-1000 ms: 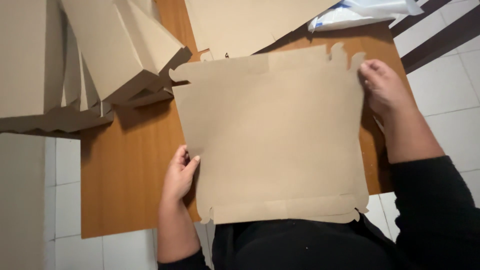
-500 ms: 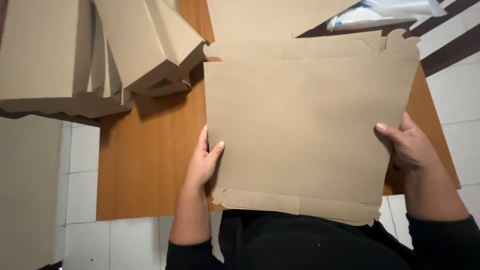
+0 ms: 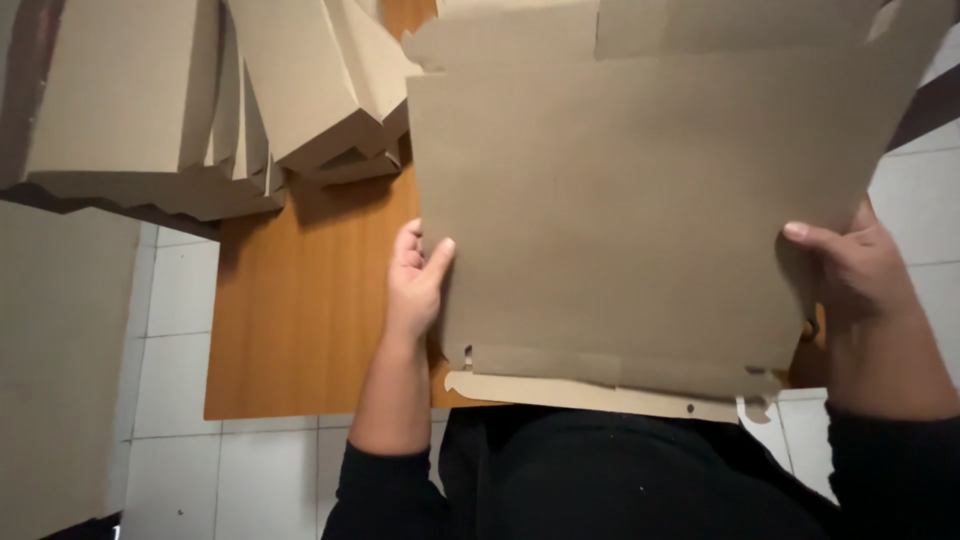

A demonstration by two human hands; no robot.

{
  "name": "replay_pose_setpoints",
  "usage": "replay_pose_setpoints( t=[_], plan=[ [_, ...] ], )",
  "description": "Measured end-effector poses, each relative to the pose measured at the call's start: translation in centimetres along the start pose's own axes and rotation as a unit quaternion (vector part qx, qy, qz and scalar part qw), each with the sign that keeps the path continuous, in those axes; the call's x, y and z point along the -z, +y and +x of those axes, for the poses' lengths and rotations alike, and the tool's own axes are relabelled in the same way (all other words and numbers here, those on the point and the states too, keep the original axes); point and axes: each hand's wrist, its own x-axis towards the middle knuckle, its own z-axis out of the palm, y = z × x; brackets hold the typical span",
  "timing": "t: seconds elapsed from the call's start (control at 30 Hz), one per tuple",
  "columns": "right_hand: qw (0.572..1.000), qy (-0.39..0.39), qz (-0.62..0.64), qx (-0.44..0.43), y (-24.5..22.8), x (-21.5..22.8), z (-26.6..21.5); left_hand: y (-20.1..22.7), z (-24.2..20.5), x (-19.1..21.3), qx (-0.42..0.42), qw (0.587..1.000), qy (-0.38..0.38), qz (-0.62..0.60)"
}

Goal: Assembling and folding flat cardboard sheets into boxes, including using scissors to trim or cut slots.

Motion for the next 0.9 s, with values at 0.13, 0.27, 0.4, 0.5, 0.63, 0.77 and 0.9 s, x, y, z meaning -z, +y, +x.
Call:
replay_pose_setpoints(
  t=[0.13, 0.27, 0.4, 0.5, 0.63, 0.77, 0.9],
  plan=[
    [0.998, -0.022, -0.023, 0.055, -1.3, 2.3, 1.9, 2.1, 0.9, -0.3, -0.061, 0.994, 0.083, 0.033],
    [0.988, -0.100, 0.027, 0.112, -1.5, 3.0, 4.4, 2.9, 1.8, -0.2, -0.183, 0.982, 0.042, -0.024],
    [0.989, -0.085, -0.058, 0.106, 1.2, 3.8, 5.7, 0.6, 1.6, -0.8, -0.183, 0.981, 0.058, 0.017],
    [0.989, -0.088, -0.010, 0.120, 1.0, 1.7, 5.0, 1.3, 1.2, -1.7, -0.206, 0.975, 0.068, 0.045],
    [0.976, -0.125, 0.014, 0.177, 1.2, 1.8, 5.5, 1.0, 2.3, -1.7, -0.166, 0.981, 0.093, 0.031],
    [0.992, -0.031, -0.082, 0.092, 3.2, 1.9, 5.9, -2.5, 3.2, -0.2, -0.087, 0.988, 0.098, 0.080],
    [0.986, 0.028, -0.162, 0.025, 5.5, 1.9, 5.4, -2.9, 3.3, -0.1, -0.122, 0.987, 0.084, 0.068]
  ],
)
